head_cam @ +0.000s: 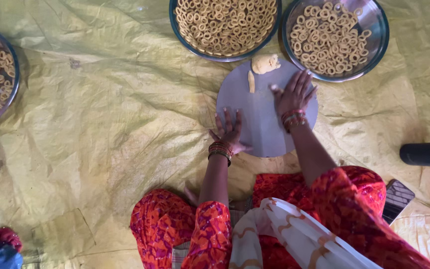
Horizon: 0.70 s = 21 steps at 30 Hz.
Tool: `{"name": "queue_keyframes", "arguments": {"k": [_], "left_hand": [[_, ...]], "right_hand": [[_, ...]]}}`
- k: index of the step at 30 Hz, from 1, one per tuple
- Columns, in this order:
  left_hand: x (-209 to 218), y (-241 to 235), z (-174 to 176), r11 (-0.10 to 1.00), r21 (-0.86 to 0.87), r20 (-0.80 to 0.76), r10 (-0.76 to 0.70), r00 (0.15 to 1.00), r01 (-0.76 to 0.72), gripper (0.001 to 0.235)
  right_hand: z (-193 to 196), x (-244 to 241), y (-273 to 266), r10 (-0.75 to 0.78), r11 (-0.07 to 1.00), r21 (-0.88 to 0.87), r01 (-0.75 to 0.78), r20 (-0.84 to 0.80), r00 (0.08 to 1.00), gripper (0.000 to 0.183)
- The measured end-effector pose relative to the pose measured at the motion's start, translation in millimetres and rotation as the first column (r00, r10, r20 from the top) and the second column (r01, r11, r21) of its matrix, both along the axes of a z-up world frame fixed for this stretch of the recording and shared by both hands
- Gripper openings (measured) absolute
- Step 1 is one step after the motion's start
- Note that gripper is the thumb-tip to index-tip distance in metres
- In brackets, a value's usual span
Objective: The person sits on a yellow floor covering and shapes dough into ring-shaped snacks. They roll small pieces of dough into thin ropes on a grey board, then join the ends to form rings, placing the finished pieces into metal bowls.
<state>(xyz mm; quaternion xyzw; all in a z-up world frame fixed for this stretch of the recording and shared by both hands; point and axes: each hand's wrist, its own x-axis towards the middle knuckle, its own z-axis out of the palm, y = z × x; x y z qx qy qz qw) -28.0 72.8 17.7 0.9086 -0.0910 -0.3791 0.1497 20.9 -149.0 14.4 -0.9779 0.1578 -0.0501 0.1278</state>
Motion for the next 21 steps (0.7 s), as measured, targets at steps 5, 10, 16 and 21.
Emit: {"name": "queue_keyframes", "arguments": {"k": [5, 10, 16, 21], "left_hand": [[-1.9, 0.5, 5.5, 1.000, 0.001, 0.014, -0.008, 1.000, 0.008, 0.158], [-3.1, -0.7, -5.3, 1.000, 0.001, 0.045, 0.006, 0.999, -0.006, 0.158], [-1.5, -0.9, -0.6, 1.000, 0.012, 0.033, -0.001, 0.999, 0.000, 0.157], [-2.4, -0.9, 13.2, 1.000, 0.009, 0.012, 0.020, 1.000, -0.021, 0.160]], "right_hand": [[-9.4, -95.9, 37.9, 0.163, 0.987, -0.010, -0.163, -0.001, 0.987, 0.096], [-4.4, -148.3, 59.9, 0.207, 0.977, -0.004, -0.211, -0.188, 0.960, 0.101], [-15.4, -62.0, 43.4, 0.283, 0.922, -0.223, -0.317, -0.174, 0.943, 0.099], [-9.2, 17.8, 19.9, 0.094, 0.994, -0.053, -0.095, -0.024, 0.995, 0.092]]}}
